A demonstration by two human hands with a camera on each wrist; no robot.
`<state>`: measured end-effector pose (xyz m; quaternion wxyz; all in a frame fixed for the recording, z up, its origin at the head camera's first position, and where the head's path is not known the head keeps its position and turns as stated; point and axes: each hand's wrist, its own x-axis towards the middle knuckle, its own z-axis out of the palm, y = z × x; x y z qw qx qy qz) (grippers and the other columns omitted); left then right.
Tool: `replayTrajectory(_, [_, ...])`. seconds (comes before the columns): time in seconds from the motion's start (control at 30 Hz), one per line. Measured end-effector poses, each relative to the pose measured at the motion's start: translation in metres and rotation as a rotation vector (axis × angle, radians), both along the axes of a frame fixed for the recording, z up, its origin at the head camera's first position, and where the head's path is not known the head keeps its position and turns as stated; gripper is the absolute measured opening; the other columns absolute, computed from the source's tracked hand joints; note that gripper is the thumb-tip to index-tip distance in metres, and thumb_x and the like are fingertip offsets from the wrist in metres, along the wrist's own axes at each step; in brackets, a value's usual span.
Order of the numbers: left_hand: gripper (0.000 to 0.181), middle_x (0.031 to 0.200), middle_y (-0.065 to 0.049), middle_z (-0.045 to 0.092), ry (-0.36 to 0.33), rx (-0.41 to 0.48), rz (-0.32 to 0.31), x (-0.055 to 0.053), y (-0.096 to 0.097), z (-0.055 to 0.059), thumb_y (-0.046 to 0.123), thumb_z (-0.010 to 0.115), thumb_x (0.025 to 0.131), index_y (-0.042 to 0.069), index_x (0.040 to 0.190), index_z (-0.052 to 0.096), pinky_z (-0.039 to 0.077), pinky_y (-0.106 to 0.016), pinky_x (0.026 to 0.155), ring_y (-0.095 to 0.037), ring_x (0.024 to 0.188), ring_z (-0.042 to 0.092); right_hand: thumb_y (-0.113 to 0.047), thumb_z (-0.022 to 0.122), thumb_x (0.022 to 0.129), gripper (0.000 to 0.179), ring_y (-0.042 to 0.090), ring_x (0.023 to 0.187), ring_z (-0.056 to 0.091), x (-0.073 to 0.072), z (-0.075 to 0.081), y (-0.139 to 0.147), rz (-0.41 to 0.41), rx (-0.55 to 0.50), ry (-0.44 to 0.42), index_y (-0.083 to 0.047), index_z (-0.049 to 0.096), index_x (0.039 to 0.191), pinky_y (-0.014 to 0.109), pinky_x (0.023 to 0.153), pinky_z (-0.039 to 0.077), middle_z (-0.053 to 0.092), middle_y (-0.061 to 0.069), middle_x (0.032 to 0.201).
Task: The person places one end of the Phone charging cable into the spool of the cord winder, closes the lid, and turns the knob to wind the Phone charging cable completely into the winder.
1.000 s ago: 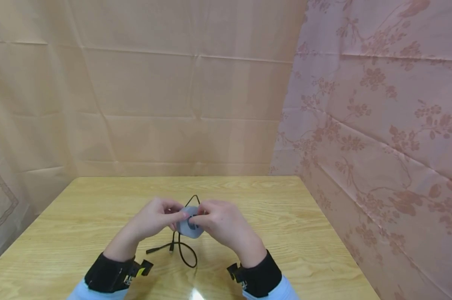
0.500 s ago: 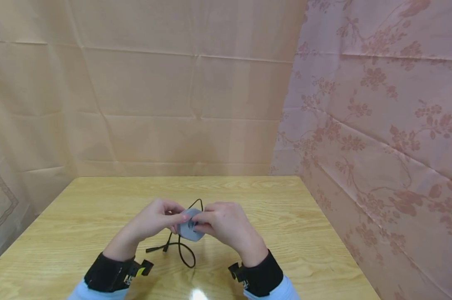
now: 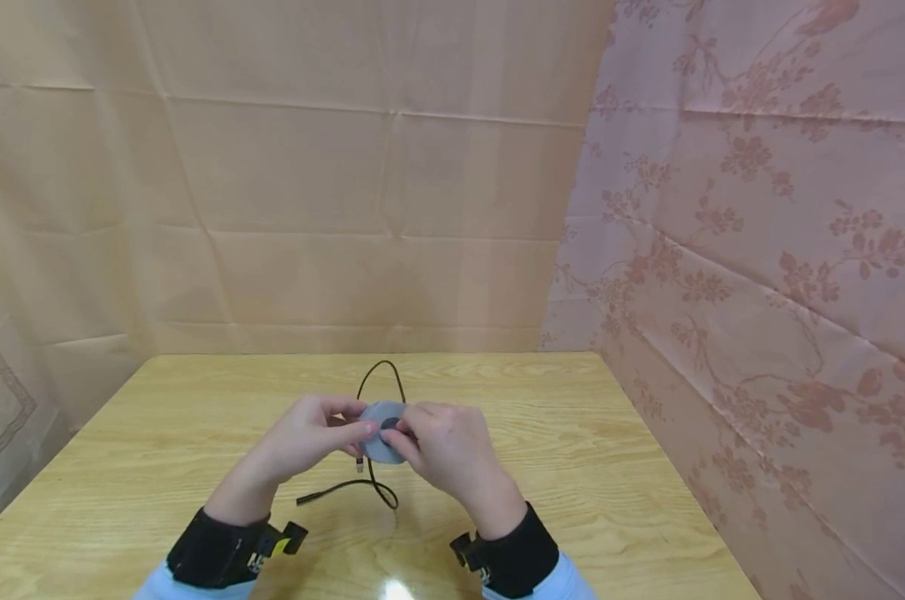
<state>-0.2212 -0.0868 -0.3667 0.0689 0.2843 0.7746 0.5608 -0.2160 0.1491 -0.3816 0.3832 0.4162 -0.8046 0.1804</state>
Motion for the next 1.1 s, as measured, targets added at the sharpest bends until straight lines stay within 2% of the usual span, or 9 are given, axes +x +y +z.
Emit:
replayTrajectory(0.2, [0.029, 0.092, -0.012, 0.070, 0.061, 0.027, 0.040, 0.001, 0.005, 0.001, 0.015, 0.073, 0.097, -0.007, 0.115, 0.071, 0.059, -0.030, 0.066, -0.039, 0.079, 0.070, -0.024, 0.077, 0.089, 0.027, 0.000, 0.049, 0.040, 0.002, -0.003, -0.005, -0.069, -0.046, -0.028, -0.017, 0.059, 0.071, 0.013, 0.045, 0.031, 0.051, -0.010, 0.063])
replayTrajectory(0.33, [0.029, 0.090, -0.009, 0.071, 0.106, 0.018, 0.101, 0.003, 0.009, -0.001, 0.019, 0.075, 0.096, -0.003, 0.115, 0.073, 0.059, -0.031, 0.066, -0.030, 0.075, 0.071, -0.023, 0.075, 0.090, 0.026, 0.001, 0.050, 0.040, 0.004, -0.004, -0.008, -0.126, -0.086, -0.052, -0.017, 0.057, 0.072, 0.015, 0.044, 0.031, 0.049, -0.010, 0.063])
replayTrajectory(0.4, [0.030, 0.091, -0.006, 0.072, 0.121, 0.007, 0.136, 0.004, 0.011, -0.001, 0.021, 0.076, 0.095, -0.001, 0.115, 0.074, 0.059, -0.032, 0.066, -0.023, 0.074, 0.071, -0.021, 0.073, 0.092, 0.027, 0.000, 0.049, 0.039, 0.006, -0.004, -0.010, -0.139, -0.115, -0.109, -0.018, 0.056, 0.072, 0.016, 0.043, 0.032, 0.049, -0.011, 0.062])
replayTrajectory(0.63, [0.028, 0.096, -0.003, 0.074, 0.189, -0.022, 0.233, 0.005, 0.019, -0.004, 0.025, 0.080, 0.091, 0.005, 0.111, 0.076, 0.059, -0.030, 0.066, -0.018, 0.074, 0.071, -0.012, 0.065, 0.100, 0.035, 0.000, 0.044, 0.038, 0.008, -0.002, -0.017, -0.135, -0.273, -0.461, -0.017, 0.054, 0.067, 0.020, 0.042, 0.035, 0.043, -0.013, 0.055])
replayTrajectory(0.73, [0.026, 0.095, -0.002, 0.074, 0.230, -0.027, 0.262, 0.005, 0.021, -0.005, 0.022, 0.081, 0.090, 0.006, 0.109, 0.077, 0.059, -0.028, 0.064, -0.017, 0.071, 0.071, -0.011, 0.060, 0.102, 0.037, 0.003, 0.043, 0.040, 0.006, -0.003, -0.021, -0.109, -0.377, -0.623, -0.013, 0.055, 0.066, 0.022, 0.041, 0.036, 0.045, -0.010, 0.054])
replayTrajectory(0.9, [0.024, 0.089, 0.000, 0.070, 0.346, -0.039, 0.338, 0.006, 0.026, -0.006, 0.017, 0.083, 0.087, 0.006, 0.107, 0.077, 0.057, -0.026, 0.059, -0.012, 0.068, 0.069, -0.016, 0.056, 0.105, 0.038, 0.008, 0.045, 0.042, 0.001, -0.005, -0.026, -0.032, -0.648, -0.890, -0.005, 0.059, 0.068, 0.022, 0.041, 0.033, 0.053, -0.002, 0.056])
replayTrajectory(1.1, [0.027, 0.089, 0.001, 0.067, 0.517, -0.044, 0.401, 0.005, 0.032, -0.006, 0.016, 0.084, 0.086, 0.005, 0.110, 0.076, 0.057, -0.022, 0.062, -0.006, 0.070, 0.066, -0.016, 0.053, 0.106, 0.033, 0.008, 0.043, 0.035, -0.004, -0.006, -0.030, 0.162, -1.039, -1.198, 0.000, 0.061, 0.078, 0.019, 0.040, 0.027, 0.051, 0.001, 0.060])
